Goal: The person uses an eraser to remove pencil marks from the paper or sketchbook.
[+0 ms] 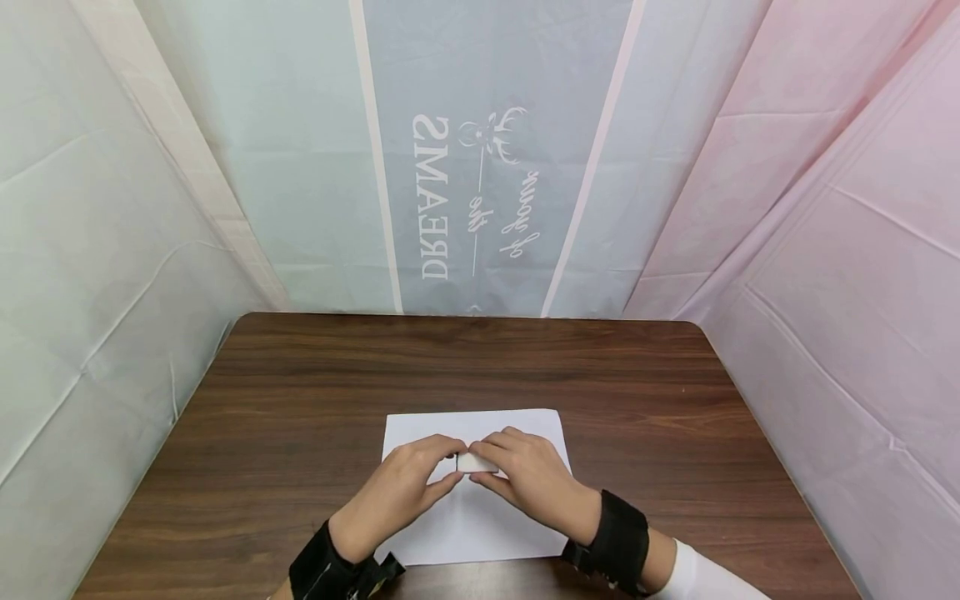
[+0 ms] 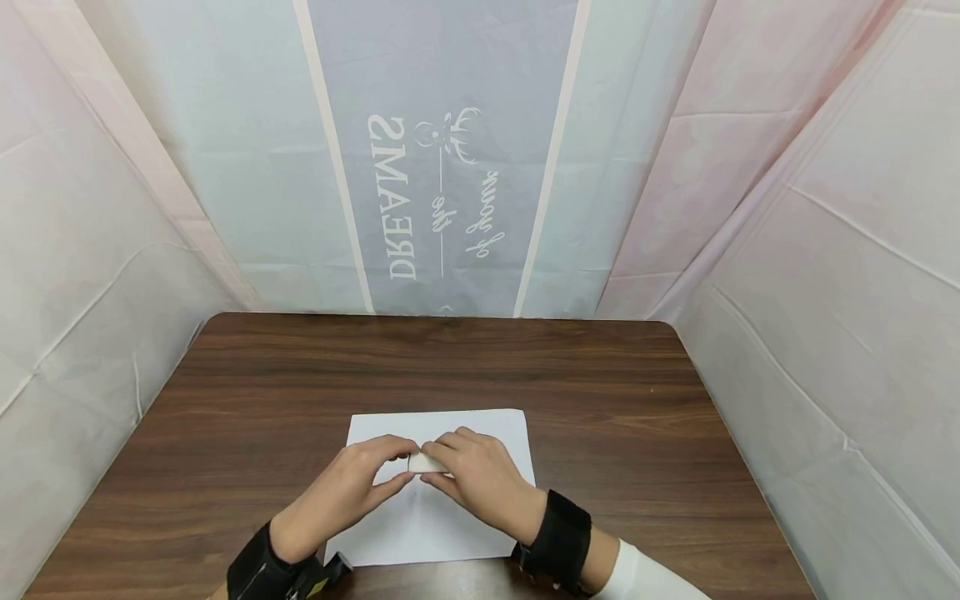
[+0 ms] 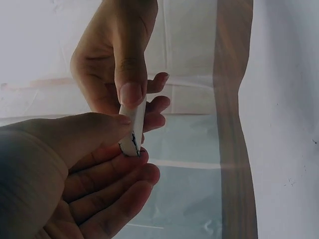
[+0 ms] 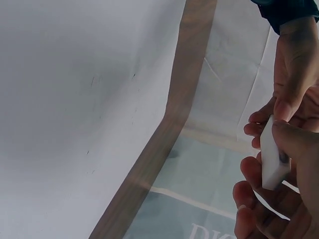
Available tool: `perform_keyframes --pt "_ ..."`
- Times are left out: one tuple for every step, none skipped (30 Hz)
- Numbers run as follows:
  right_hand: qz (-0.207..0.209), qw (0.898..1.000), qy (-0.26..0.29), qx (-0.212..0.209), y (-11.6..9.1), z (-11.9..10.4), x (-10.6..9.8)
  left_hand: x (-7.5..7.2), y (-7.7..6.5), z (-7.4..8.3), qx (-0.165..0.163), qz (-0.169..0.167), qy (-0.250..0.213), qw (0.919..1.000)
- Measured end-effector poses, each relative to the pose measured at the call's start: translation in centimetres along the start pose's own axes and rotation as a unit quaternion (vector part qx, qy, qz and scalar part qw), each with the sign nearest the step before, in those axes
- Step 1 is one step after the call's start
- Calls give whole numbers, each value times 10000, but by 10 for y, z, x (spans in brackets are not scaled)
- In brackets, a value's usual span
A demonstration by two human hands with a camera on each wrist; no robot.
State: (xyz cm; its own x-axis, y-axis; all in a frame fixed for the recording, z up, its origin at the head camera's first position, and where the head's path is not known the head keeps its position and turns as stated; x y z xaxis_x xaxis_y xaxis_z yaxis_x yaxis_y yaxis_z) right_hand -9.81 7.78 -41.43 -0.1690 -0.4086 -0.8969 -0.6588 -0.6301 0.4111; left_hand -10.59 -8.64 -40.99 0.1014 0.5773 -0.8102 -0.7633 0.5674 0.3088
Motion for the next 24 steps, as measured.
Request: perform_keyframes --pt "-14 10000 -15 31 1 1 1 0 2 -1 -36 -14 25 10000" --pt "-26 10000 -30 60 3 3 1 1 3 -2 -67 -22 47 10000" --pt "-36 9999 -48 89 4 4 2 1 4 -3 -88 -23 82 9999" --pt "-38 9999 -72 119 5 6 3 2 6 -4 -106 -25 120 9999" --pt "-41 9998 -97 149 6 7 4 2 7 -5 -120 -20 150 9998" --pt "-48 9997 -131 178 8 8 4 3 9 -6 -137 -4 185 9997" --pt "-54 9997 -152 206 9 9 5 4 10 -8 -154 2 221 9996" --pt "-52 9996 -175 225 11 10 6 4 11 -9 -168 6 251 9995" --pt "-65 9995 -195 246 12 11 6 5 13 -11 -181 11 272 9995" --pt "-81 9994 -216 268 13 12 7 5 14 -12 -196 13 286 9994" --pt "-92 9993 -211 284 14 13 9 6 15 -14 -210 15 305 9993" --pt "-115 9992 -232 298 15 14 10 6 16 -15 -220 12 314 9993" --pt "-133 9991 -253 303 16 15 11 7 17 -17 -237 4 313 9992" --pt "-144 9990 -277 314 17 16 12 8 18 -19 -252 -1 309 9992" --pt "-169 9989 -289 340 17 17 13 8 19 -20 -258 -4 311 9992" --pt "-182 9988 -291 359 19 18 14 8 20 -22 -279 -16 323 9991" --pt "-203 9986 -302 373 20 19 15 9 21 -23 -296 -32 323 9990" --pt "-232 9984 -328 390 21 20 16 9 22 -24 -311 -43 319 9990" --pt "-262 9983 -325 414 22 21 17 9 23 -26 -332 -68 320 9989" --pt "-294 9981 -322 443 23 22 18 9 24 -27 -344 -88 325 9988" --pt "-327 9979 -307 470 24 23 19 9 24 -28 -355 -111 336 9987" --pt "-360 9977 -298 487 25 24 20 9 25 -29 -379 -137 336 9986" --pt "-394 9975 -298 509 26 25 21 9 26 -30 -392 -163 330 9986" --pt "-420 9973 -282 530 28 26 22 9 28 -32 -414 -186 334 9984"
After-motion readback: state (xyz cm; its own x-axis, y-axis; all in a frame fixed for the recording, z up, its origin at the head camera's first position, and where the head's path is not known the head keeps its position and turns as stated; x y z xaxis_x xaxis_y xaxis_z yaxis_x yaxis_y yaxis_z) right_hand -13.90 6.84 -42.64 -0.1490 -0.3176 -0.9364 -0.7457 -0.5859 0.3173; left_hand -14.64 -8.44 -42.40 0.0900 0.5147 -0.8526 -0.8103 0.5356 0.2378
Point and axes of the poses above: each hand's wrist, its own y-axis towards the middle knuckle, its own x-axis out of the palm, z = x × y, the point moved 5 cm from there along y, towards the middle knuckle, and after that the axes turned 3 degrees about -x, right-handed, at the moved point
